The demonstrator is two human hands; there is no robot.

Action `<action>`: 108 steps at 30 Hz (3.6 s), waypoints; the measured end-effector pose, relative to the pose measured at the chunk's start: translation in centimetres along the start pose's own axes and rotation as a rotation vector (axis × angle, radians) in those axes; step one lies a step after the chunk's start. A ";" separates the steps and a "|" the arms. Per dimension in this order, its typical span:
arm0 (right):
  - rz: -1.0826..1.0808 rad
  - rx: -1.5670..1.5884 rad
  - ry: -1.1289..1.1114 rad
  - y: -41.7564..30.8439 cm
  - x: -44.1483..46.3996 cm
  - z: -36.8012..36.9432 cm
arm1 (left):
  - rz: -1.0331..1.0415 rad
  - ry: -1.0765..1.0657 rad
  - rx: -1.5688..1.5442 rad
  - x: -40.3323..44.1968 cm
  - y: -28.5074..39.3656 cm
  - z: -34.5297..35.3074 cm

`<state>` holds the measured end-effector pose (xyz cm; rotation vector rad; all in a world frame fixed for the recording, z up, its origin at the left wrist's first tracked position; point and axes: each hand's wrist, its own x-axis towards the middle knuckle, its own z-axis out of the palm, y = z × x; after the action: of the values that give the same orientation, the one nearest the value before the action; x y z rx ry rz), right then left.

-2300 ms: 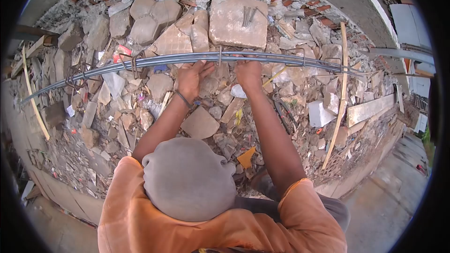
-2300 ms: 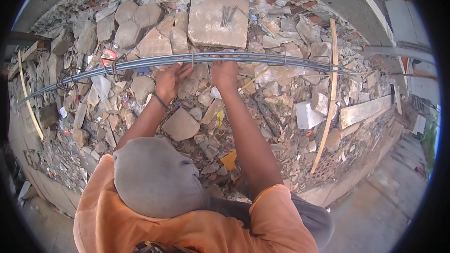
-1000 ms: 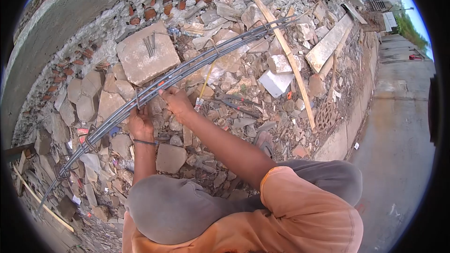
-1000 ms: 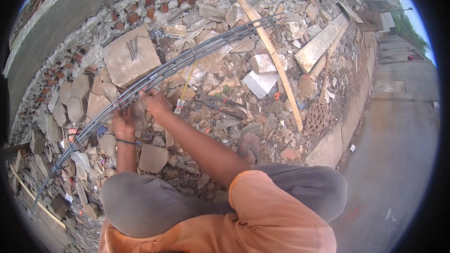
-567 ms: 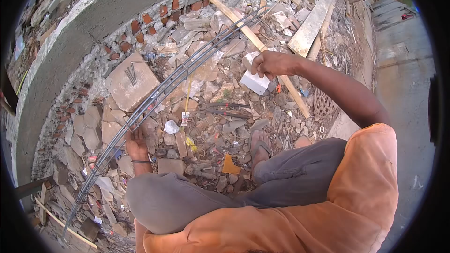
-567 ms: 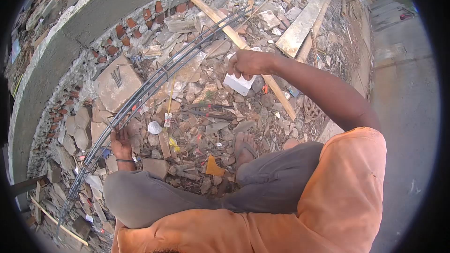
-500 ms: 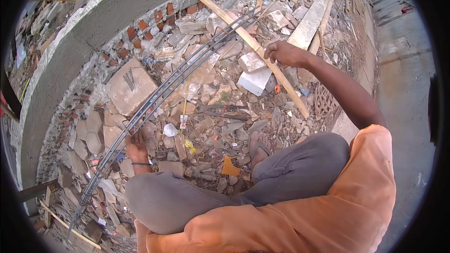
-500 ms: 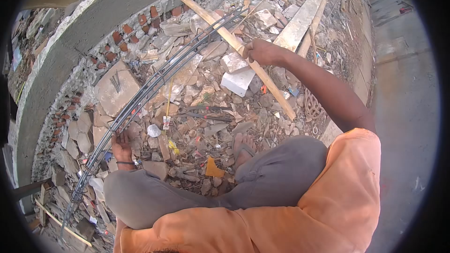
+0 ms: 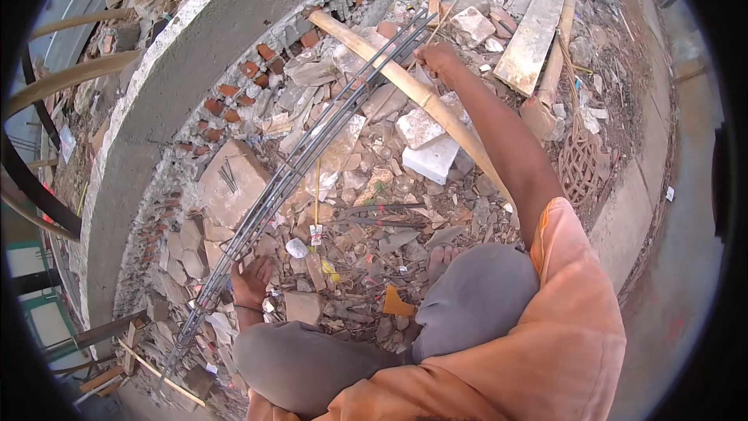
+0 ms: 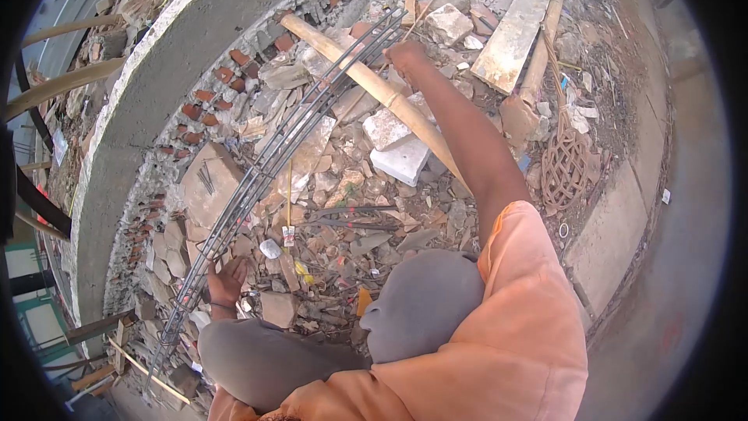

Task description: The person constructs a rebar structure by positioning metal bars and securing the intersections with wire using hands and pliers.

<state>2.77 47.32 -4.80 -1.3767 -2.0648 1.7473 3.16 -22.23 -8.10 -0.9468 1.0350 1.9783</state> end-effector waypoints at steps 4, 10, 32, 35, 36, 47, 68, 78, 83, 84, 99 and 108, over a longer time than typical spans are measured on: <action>-0.021 0.082 -0.054 -0.6 0.8 -0.1 | -0.101 -0.178 1.157 -10.1 0.6 11.7; 0.026 0.300 -0.339 -1.0 2.2 0.0 | 0.436 -0.361 1.311 -10.0 3.2 31.4; -0.034 0.153 -0.802 0.2 -3.7 -1.4 | 0.122 -0.350 0.835 17.4 -4.6 48.8; -0.030 0.192 -0.816 0.8 -3.4 -1.2 | 0.249 -0.330 0.843 18.4 -4.3 49.1; -0.027 0.199 -0.806 0.7 -3.5 -1.2 | 0.267 -0.335 0.835 18.5 -4.0 49.2; -0.032 0.214 -0.830 0.7 -4.0 -1.8 | 0.383 -0.349 0.847 17.4 -3.9 50.0; -0.067 0.237 -0.774 1.1 -3.9 -0.9 | 0.956 -0.035 1.203 24.0 -0.7 51.6; -0.044 -0.055 -0.608 -0.5 -5.2 -2.2 | 0.863 -0.047 1.283 19.6 -2.9 51.6; -0.124 -0.079 -0.543 0.0 -5.0 -1.8 | 1.194 0.014 1.506 20.2 -3.6 50.7; -0.168 -0.114 -0.493 0.0 -4.9 -2.2 | 1.162 0.009 1.531 18.9 -3.6 50.8; -0.388 -0.409 -0.358 -9.5 -16.2 -5.7 | 0.884 -0.225 1.951 -17.2 8.1 27.3; -0.330 -0.957 -1.002 -12.2 -26.5 11.7 | 0.421 -0.309 1.485 -16.0 4.2 8.7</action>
<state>4.61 21.70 13.29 0.0033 -3.6581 1.4349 5.08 -20.38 10.44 0.4001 2.0547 0.9841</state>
